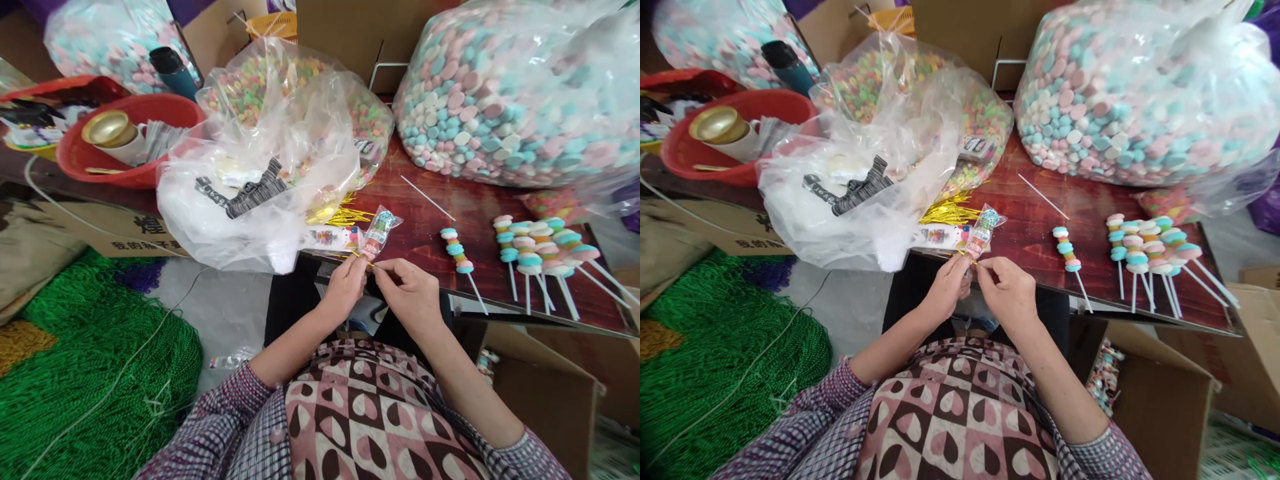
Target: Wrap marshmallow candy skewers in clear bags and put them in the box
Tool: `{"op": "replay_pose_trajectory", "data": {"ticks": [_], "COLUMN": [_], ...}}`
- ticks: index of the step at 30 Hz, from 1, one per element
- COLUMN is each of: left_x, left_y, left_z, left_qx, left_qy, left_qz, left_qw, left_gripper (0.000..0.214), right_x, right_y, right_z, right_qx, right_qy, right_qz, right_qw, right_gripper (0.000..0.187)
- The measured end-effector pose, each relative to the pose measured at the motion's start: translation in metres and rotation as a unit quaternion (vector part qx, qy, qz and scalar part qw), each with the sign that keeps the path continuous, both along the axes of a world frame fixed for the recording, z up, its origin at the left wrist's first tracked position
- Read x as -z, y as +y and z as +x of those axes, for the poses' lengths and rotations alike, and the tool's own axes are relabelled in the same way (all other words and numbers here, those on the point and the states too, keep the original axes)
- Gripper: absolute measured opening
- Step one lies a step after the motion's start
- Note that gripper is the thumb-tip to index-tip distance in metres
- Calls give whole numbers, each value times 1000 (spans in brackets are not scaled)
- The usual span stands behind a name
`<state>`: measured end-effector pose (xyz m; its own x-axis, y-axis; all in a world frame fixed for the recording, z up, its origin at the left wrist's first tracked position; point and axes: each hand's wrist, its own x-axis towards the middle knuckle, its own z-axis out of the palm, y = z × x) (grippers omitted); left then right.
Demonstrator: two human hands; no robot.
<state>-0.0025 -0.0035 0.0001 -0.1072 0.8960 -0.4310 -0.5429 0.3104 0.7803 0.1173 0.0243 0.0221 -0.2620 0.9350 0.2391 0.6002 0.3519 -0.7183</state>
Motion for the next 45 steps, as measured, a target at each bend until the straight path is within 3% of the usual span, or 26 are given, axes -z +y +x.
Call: {"op": "replay_pose_trajectory", "data": {"ticks": [4, 7, 9, 15, 18, 21, 23, 26, 29, 31, 37, 41, 45], "left_x": [-4, -12, -18, -27, -27, -24, -22, -18, -12, -8, 0, -6, -21], "left_y": [1, 0, -2, -8, -10, -10, -8, -3, 1, 1, -3, -6, -4], "left_z": [1, -1, -3, -10, -10, -6, -1, 7, 11, 11, 5, 3, -1], "left_qx": [15, 46, 95, 230, 261, 246, 208, 120, 53, 44, 74, 84, 60], "left_qy": [-21, -96, -149, -243, -276, -285, -268, -194, -104, -62, 30, 71, 91], "left_qz": [38, 31, 24, -51, -48, -33, -22, -4, 12, 34, 88, 103, 172], "left_qw": [999, 994, 984, 941, 924, 926, 940, 974, 993, 997, 993, 989, 979], "left_gripper": [41, 37, 35, 35, 36, 36, 35, 36, 42, 45, 45, 42, 30], "right_x": [2, 9, 12, 9, 12, 19, 21, 19, 13, 10, 6, -5, -17], "right_y": [-1, 1, 3, 9, 10, 9, 7, 3, 0, -1, -4, -8, -11], "right_z": [2, 4, 7, 22, 27, 25, 20, 14, 11, 10, 10, 8, 7], "right_qx": [3, 5, 10, -59, -91, -51, -18, 12, 17, 10, -7, 18, 15], "right_qy": [118, 246, 297, 308, 322, 351, 331, 230, 135, 123, 112, 48, 7], "right_qz": [-124, -235, -270, -336, -355, -314, -253, -114, 0, 15, -59, -18, 35], "right_qw": [985, 940, 916, 888, 873, 881, 909, 967, 991, 992, 992, 998, 999], "right_gripper": [16, 19, 20, 30, 32, 24, 23, 17, 16, 16, 17, 17, 15]}}
